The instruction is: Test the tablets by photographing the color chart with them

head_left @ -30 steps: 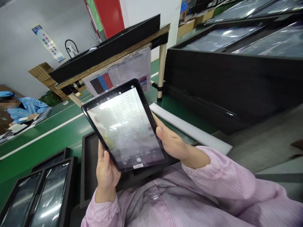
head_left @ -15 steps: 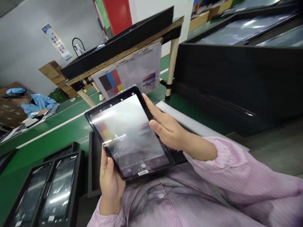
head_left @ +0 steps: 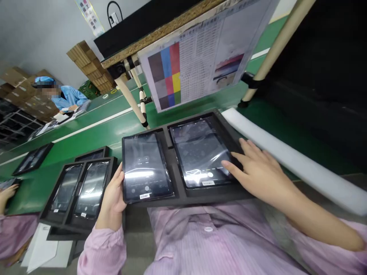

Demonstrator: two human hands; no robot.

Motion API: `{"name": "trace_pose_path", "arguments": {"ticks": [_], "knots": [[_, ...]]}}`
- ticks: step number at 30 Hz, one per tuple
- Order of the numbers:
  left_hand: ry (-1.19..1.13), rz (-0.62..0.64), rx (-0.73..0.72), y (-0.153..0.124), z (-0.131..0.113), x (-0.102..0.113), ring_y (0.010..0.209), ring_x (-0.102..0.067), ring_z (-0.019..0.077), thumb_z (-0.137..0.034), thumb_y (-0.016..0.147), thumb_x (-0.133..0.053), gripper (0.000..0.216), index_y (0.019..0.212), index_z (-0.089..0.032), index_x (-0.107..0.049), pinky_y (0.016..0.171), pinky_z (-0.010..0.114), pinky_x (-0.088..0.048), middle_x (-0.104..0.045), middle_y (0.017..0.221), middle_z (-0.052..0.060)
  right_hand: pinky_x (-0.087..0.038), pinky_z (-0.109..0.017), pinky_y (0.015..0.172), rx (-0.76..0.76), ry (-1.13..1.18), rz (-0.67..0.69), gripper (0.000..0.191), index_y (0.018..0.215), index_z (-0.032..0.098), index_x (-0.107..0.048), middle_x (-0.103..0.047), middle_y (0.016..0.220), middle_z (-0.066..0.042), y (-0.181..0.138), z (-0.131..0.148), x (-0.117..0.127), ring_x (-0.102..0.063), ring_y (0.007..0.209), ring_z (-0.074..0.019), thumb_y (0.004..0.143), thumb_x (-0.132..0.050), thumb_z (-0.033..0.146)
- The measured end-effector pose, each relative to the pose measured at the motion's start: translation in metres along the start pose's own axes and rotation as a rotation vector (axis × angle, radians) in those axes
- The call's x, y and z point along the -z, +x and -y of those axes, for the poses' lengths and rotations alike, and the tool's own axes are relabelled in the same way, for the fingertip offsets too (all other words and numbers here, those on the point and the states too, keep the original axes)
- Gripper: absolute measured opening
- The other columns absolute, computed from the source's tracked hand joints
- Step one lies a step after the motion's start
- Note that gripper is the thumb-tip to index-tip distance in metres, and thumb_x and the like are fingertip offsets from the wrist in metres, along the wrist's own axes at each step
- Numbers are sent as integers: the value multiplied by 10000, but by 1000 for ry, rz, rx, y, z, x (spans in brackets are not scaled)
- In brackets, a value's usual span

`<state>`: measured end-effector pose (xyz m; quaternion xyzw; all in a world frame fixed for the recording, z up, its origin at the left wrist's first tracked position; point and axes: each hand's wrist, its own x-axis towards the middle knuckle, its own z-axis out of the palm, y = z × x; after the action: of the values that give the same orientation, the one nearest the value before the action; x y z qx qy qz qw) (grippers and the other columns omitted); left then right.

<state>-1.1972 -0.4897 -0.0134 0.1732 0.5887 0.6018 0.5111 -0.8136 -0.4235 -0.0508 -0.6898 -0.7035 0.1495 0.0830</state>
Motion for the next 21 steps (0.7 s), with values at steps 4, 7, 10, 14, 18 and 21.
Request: {"name": "trace_pose_path", "arguments": {"ticks": [4,7,10,14,18,21], "knots": [[190,-40,-80,18,14,-6,1124,-719,295,-264,873,-695,489,1350,-166,-651,1016,458,-561,-739,1228,163,-187,-512,1296,-65,239,-72,614,1168,86,-713,-288,1645,-181,1,10,6,-166,1579,-324,920,-386,544],[288,-102,-241,18,19,-9,1330,-595,267,-326,924,-663,493,1394,-185,-610,1177,425,-406,-634,1415,158,-250,-546,1275,-91,586,-186,483,1115,188,-680,-375,1614,-125,-5,12,9,-293,1537,-340,881,-488,563],[457,-110,-529,3,21,-16,1456,-456,216,-356,962,-631,531,1476,-271,-525,1252,372,-264,-523,1543,95,-396,-592,1183,-84,1070,-64,654,1366,287,-546,-427,1585,-94,-6,21,9,-418,1468,-350,853,-542,693],[664,95,-712,-23,30,-38,1347,-562,257,-448,990,-572,451,1413,-294,-588,1210,461,-354,-639,1396,100,-228,-571,1272,-87,1207,74,1042,1608,305,-280,-316,1650,-81,14,32,10,-230,1563,-319,747,-729,685],[624,287,-602,-36,47,-63,1290,-609,295,-503,946,-625,455,1330,-261,-656,1162,505,-422,-671,1344,133,-113,-506,1312,-65,1207,60,1175,1619,217,-284,-207,1683,-96,23,28,16,-156,1581,-314,661,-836,615],[469,344,-471,-40,55,-79,1289,-617,318,-531,911,-664,547,1370,-237,-619,1101,498,-495,-637,1392,166,-186,-533,1297,-45,1287,35,1210,1605,192,-309,-244,1669,-124,10,25,30,-210,1563,-346,620,-871,611]]}}
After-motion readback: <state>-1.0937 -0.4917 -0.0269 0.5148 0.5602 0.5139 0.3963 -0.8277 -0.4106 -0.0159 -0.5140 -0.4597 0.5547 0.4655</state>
